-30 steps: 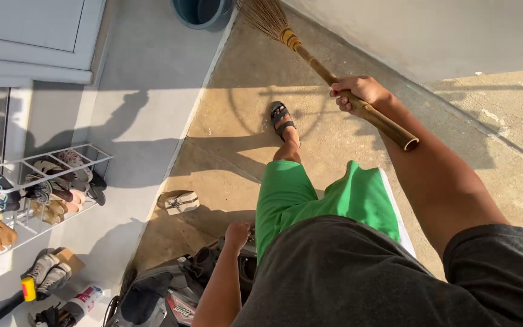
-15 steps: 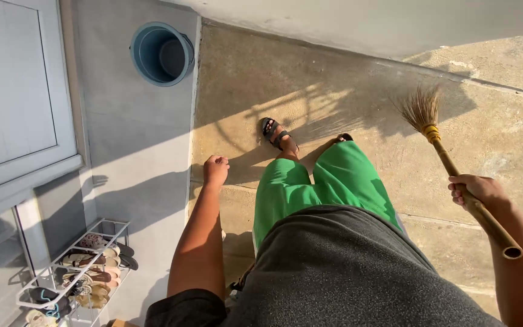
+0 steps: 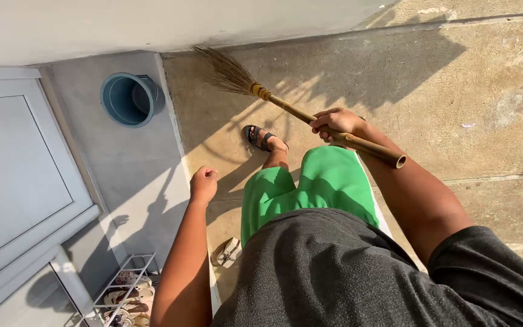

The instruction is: Sweeping a concrete driveway area and moving items like corrugated sheets and wood scraps to tidy the space.

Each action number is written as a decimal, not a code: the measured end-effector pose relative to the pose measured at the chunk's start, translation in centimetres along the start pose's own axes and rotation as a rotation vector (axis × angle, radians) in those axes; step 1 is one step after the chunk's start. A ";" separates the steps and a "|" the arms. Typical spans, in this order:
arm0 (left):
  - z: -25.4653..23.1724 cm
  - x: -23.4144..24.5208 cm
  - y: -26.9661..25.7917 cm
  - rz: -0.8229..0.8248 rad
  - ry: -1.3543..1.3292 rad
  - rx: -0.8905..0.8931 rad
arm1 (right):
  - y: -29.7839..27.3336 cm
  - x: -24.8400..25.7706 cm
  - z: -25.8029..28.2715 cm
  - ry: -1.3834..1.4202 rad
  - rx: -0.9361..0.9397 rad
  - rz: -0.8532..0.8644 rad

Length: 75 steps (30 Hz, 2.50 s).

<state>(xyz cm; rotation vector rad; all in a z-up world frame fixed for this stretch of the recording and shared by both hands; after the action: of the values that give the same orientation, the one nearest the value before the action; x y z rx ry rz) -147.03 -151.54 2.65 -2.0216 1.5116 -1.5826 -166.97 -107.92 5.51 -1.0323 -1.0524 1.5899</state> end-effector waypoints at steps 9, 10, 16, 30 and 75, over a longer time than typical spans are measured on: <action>11.9 -10.4 -10.9 -0.115 -0.220 0.434 | -1.0 52.8 -19.5 0.348 -0.215 -0.362; 12.2 -12.7 -11.9 -0.086 -0.207 0.459 | -1.3 58.1 -22.7 0.349 -0.254 -0.445; -0.6 -27.6 -14.3 0.095 0.048 -0.132 | -21.6 46.1 -18.4 0.103 0.031 -0.745; -32.2 -26.6 -17.2 0.117 0.197 -0.319 | -6.9 53.5 -18.9 0.023 -0.063 -0.803; -19.7 -28.2 -17.6 0.047 0.166 -0.116 | -10.3 73.8 -16.8 1.252 0.332 -0.402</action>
<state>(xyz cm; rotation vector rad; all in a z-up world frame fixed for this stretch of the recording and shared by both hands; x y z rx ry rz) -150.16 -113.02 4.52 -1.9378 1.7341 -1.7187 -163.87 -31.75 -0.03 -1.1837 -0.0901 0.5151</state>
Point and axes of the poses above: each hand's wrist, its own y-axis towards the middle knuckle, its own x-axis out of the back of the hand, z = x × y, the point moved 4 cm from there along y, towards the middle knuckle, and after that the axes turned 9 degrees about -z, right-handed, at the moved point
